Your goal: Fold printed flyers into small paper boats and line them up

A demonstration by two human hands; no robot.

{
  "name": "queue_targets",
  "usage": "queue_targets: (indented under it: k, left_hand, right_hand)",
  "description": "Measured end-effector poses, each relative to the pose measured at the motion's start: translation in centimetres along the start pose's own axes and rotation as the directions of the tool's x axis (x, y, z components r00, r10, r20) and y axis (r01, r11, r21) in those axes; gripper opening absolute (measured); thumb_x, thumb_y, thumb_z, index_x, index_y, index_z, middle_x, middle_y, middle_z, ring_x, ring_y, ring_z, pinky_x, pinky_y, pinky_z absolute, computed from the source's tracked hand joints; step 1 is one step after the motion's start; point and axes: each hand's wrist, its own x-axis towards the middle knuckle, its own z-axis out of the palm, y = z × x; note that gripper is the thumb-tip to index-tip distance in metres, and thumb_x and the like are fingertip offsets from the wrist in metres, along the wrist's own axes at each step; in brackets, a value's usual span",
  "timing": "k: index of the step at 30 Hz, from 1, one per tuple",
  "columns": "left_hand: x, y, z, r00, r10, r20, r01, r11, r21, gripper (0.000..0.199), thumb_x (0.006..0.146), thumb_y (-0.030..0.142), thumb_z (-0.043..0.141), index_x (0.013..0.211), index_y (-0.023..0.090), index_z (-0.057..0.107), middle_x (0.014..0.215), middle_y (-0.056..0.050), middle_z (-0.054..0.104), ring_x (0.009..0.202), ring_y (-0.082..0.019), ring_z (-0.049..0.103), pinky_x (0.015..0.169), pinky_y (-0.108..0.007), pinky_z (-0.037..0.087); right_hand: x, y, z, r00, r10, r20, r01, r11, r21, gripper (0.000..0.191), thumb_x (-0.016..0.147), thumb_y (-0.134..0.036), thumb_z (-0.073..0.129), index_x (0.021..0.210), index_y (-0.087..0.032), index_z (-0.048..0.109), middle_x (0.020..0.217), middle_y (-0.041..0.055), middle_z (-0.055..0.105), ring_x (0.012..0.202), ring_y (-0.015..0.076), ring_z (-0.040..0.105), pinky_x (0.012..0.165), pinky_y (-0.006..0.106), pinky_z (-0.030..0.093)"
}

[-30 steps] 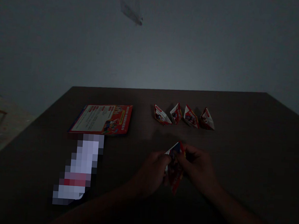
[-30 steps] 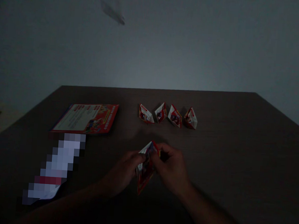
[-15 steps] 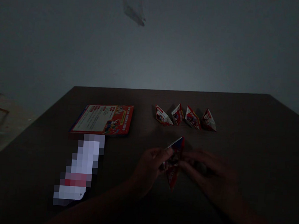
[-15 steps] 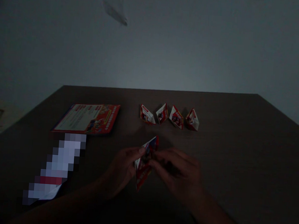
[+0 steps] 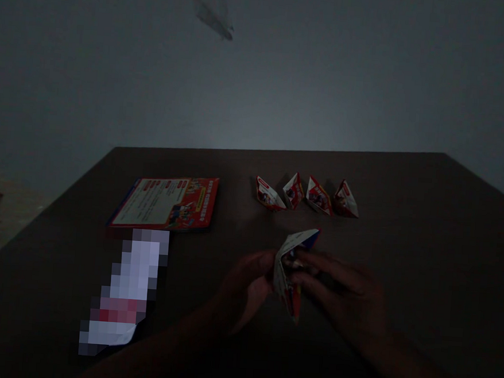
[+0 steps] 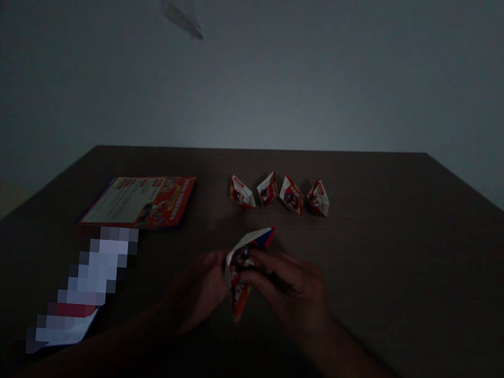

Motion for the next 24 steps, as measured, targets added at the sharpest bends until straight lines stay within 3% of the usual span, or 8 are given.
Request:
queue_targets:
  k: [5, 10, 14, 20, 24]
  left_hand:
    - [-0.2, -0.1, 0.0, 1.0, 0.003, 0.019, -0.004, 1.0, 0.024, 0.036, 0.08, 0.046, 0.057, 0.087, 0.012, 0.065, 0.085, -0.01, 0.062, 0.076, -0.021, 0.057, 0.065, -0.029, 0.043]
    - [-0.3, 0.1, 0.2, 0.997, 0.02, 0.07, -0.022, 0.999, 0.033, 0.036, 0.081, 0.043, 0.058, 0.097, 0.011, 0.066, 0.095, -0.013, 0.064, 0.089, -0.024, 0.059, 0.076, -0.032, 0.044]
    - [-0.2, 0.0, 0.2, 0.997, -0.003, 0.074, 0.001, 1.0, 0.019, 0.034, 0.08, 0.04, 0.06, 0.095, 0.011, 0.067, 0.095, -0.013, 0.065, 0.088, -0.025, 0.06, 0.073, -0.031, 0.045]
    - [0.4, -0.8, 0.0, 0.995, -0.017, -0.096, 0.009, 0.996, -0.085, 0.032, 0.084, 0.042, 0.055, 0.084, 0.012, 0.066, 0.089, -0.01, 0.064, 0.084, -0.02, 0.059, 0.076, -0.029, 0.045]
    - [0.8, -0.9, 0.2, 0.99, -0.04, -0.134, 0.022, 0.991, -0.134, 0.028, 0.086, 0.037, 0.053, 0.088, 0.012, 0.065, 0.09, -0.01, 0.064, 0.083, -0.019, 0.059, 0.072, -0.03, 0.047]
  right_hand:
    - [0.1, -0.4, -0.1, 0.998, -0.056, 0.039, 0.059, 0.995, -0.075, 0.027, 0.079, -0.02, 0.068, 0.105, -0.026, 0.069, 0.088, 0.0036, 0.075, 0.066, 0.0154, 0.07, 0.06, 0.024, 0.06]
    - [-0.1, -0.6, -0.1, 0.989, -0.139, 0.058, 0.146, 0.98, -0.137, 0.023, 0.081, -0.017, 0.066, 0.103, -0.024, 0.068, 0.088, 0.005, 0.074, 0.074, 0.0167, 0.071, 0.063, 0.023, 0.059]
    - [-0.3, -0.5, -0.1, 0.98, -0.176, 0.088, 0.19, 0.965, -0.183, 0.022, 0.08, -0.012, 0.066, 0.101, -0.019, 0.067, 0.091, 0.0065, 0.073, 0.079, 0.0164, 0.07, 0.069, 0.023, 0.058]
    - [-0.3, -0.6, 0.0, 0.973, -0.202, 0.111, 0.222, 0.952, -0.212, 0.022, 0.082, -0.013, 0.064, 0.102, -0.019, 0.065, 0.094, 0.0069, 0.072, 0.084, 0.017, 0.069, 0.071, 0.024, 0.058]
    - [-0.4, -0.3, 0.3, 0.976, -0.183, 0.116, 0.209, 0.935, -0.286, 0.032, 0.082, -0.021, 0.065, 0.114, -0.019, 0.059, 0.1, 0.0099, 0.069, 0.088, 0.0193, 0.068, 0.074, 0.028, 0.059]
